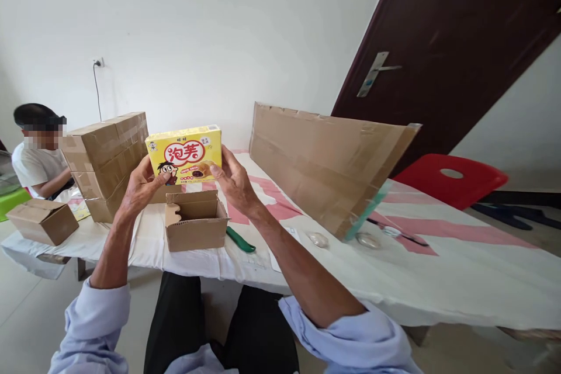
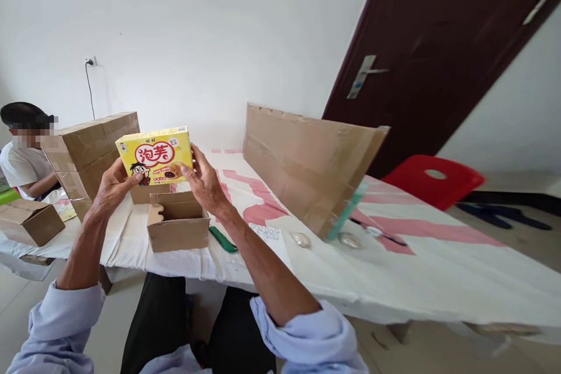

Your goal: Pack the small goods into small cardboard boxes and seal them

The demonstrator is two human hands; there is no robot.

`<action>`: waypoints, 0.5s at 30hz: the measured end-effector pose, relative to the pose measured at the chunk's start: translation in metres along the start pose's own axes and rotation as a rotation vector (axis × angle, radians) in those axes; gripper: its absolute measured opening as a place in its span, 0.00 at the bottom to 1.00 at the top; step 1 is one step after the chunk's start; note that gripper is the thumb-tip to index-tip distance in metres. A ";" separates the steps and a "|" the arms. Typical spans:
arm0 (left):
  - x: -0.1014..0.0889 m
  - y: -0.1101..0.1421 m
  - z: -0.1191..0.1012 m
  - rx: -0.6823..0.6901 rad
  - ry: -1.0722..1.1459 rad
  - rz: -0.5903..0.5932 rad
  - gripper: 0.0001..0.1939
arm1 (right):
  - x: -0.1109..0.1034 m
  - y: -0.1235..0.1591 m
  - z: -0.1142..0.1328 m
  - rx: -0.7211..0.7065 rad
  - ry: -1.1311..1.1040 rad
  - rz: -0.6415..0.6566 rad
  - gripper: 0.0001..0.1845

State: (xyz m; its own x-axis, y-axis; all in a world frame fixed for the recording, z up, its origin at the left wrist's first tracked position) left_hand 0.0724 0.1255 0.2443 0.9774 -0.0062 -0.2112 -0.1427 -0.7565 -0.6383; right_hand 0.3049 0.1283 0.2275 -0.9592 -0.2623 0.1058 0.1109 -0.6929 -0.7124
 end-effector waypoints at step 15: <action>-0.070 0.003 0.094 -0.189 0.001 -0.165 0.38 | -0.069 0.059 -0.147 0.304 0.490 0.109 0.23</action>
State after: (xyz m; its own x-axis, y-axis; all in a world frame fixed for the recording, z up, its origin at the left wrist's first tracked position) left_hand -0.0113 0.1845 0.1876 0.9852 0.1271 -0.1148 0.0505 -0.8561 -0.5144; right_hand 0.3395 0.2043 0.0761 -0.9384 -0.0517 -0.3417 0.2158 -0.8600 -0.4624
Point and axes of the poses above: each hand's wrist, its own y-axis away from the middle knuckle, its own x-axis out of the palm, z = x × y, the point moved 9 cm from there along -y, towards the middle knuckle, and after that the axes turned 12 degrees about -y, right-handed, at the moved point
